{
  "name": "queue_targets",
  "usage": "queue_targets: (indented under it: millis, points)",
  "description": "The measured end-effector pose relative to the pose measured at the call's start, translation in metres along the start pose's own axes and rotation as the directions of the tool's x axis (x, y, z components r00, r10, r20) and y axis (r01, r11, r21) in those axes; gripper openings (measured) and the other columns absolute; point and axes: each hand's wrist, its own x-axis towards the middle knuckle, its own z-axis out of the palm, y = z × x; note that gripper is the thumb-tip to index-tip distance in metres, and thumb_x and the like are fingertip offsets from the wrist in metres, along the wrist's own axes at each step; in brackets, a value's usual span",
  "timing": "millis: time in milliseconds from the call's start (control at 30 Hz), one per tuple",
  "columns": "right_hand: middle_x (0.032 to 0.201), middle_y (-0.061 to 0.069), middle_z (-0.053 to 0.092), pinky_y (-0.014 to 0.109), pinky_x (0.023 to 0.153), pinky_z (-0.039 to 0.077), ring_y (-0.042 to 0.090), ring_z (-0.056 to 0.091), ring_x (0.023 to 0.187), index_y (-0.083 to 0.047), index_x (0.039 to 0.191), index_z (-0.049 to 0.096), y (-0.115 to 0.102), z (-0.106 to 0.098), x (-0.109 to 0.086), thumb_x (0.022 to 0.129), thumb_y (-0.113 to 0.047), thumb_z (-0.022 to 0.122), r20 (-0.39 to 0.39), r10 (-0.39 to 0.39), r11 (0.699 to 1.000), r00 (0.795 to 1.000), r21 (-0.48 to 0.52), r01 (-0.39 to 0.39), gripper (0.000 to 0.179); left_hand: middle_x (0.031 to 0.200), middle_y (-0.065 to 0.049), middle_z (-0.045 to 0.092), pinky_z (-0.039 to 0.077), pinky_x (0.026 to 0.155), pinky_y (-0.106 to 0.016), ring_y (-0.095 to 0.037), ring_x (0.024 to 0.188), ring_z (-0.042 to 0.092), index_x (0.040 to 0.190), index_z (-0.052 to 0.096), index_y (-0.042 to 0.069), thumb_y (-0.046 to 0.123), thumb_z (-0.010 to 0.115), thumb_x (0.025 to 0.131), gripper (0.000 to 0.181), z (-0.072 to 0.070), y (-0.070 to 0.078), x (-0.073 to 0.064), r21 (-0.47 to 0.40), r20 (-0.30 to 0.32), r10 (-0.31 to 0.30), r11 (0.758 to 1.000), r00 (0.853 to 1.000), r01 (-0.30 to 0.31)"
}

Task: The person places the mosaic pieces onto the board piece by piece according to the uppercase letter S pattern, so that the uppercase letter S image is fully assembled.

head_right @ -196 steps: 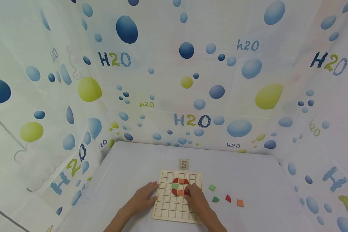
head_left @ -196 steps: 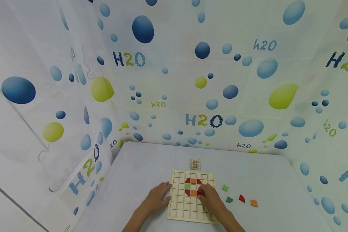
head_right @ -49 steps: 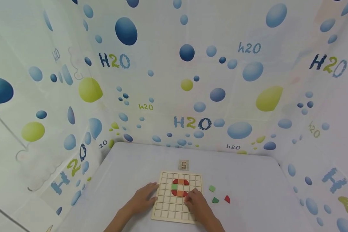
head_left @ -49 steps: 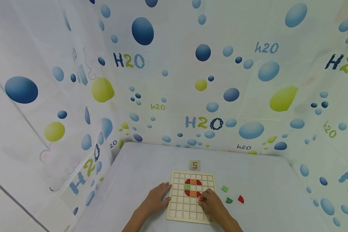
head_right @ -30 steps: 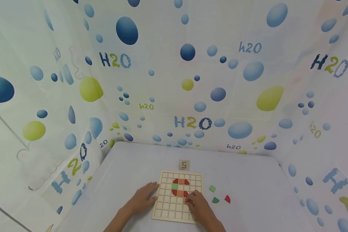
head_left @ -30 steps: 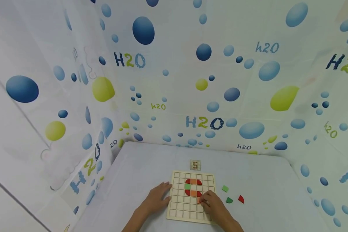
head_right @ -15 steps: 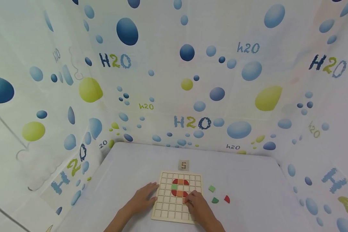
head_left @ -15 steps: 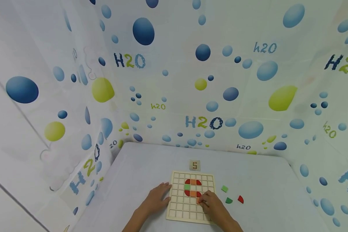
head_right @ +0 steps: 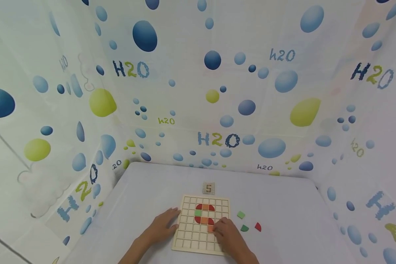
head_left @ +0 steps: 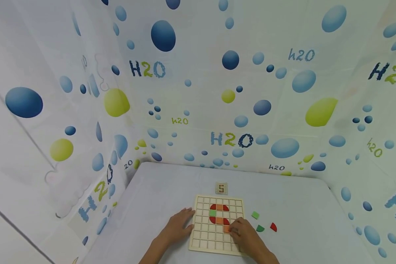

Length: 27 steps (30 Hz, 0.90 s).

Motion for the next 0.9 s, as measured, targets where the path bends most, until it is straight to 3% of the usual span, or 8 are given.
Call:
queue_targets:
  millis: [300, 533, 700, 800, 900]
  points:
    - [0.110, -0.007, 0.062, 0.041, 0.093, 0.061, 0.019, 0.064, 0.109, -0.019, 0.105, 0.074, 0.016, -0.025, -0.005, 0.095, -0.012, 0.078, -0.068, 0.102, 0.995, 0.992, 0.008, -0.102, 0.013, 0.156, -0.018, 0.055, 0.041, 0.119, -0.064, -0.044, 0.147, 0.047, 0.150, 0.056, 0.006, 0.027, 0.068, 0.101, 0.055, -0.003, 0.002, -0.002, -0.011, 0.004, -0.002, 1.000, 1.000, 0.002]
    - [0.116, 0.002, 0.064, 0.042, 0.090, 0.060, 0.019, 0.064, 0.105, -0.013, 0.114, 0.073, 0.048, -0.051, -0.013, 0.090, -0.006, 0.081, -0.123, 0.191, 0.980, 0.974, -0.032, -0.196, 0.026, 0.155, -0.018, 0.056, 0.042, 0.117, -0.064, -0.043, 0.146, 0.048, 0.149, 0.057, 0.006, 0.026, 0.070, 0.099, 0.055, -0.002, 0.002, -0.003, -0.018, -0.004, 0.007, 1.000, 1.000, -0.007]
    - [0.120, 0.012, 0.064, 0.050, 0.092, 0.059, 0.028, 0.064, 0.105, -0.008, 0.121, 0.070, 0.071, -0.074, -0.019, 0.088, -0.003, 0.081, -0.083, 0.257, 0.963, 0.963, -0.062, -0.262, 0.034, 0.154, -0.018, 0.057, 0.043, 0.117, -0.065, -0.044, 0.146, 0.049, 0.149, 0.057, 0.007, 0.027, 0.070, 0.100, 0.054, 0.000, 0.001, -0.003, -0.023, -0.017, 0.019, 1.000, 1.000, -0.019]
    - [0.112, 0.013, 0.062, 0.051, 0.091, 0.060, 0.027, 0.063, 0.100, -0.004, 0.116, 0.069, 0.081, -0.082, -0.024, 0.088, 0.000, 0.079, -0.036, 0.291, 0.954, 0.956, -0.072, -0.293, 0.030, 0.156, -0.017, 0.055, 0.042, 0.118, -0.064, -0.043, 0.147, 0.048, 0.149, 0.057, 0.007, 0.027, 0.069, 0.100, 0.054, 0.000, 0.000, -0.002, -0.020, -0.012, 0.009, 1.000, 1.000, -0.009]
    - [0.100, 0.010, 0.058, 0.044, 0.085, 0.060, 0.021, 0.060, 0.091, -0.003, 0.108, 0.068, 0.087, -0.085, -0.026, 0.089, 0.003, 0.078, -0.002, 0.314, 0.947, 0.949, -0.072, -0.313, 0.022, 0.156, -0.017, 0.055, 0.042, 0.118, -0.064, -0.043, 0.147, 0.048, 0.150, 0.056, 0.008, 0.026, 0.069, 0.100, 0.054, 0.000, 0.001, -0.002, -0.020, -0.005, -0.001, 1.000, 1.000, 0.001]
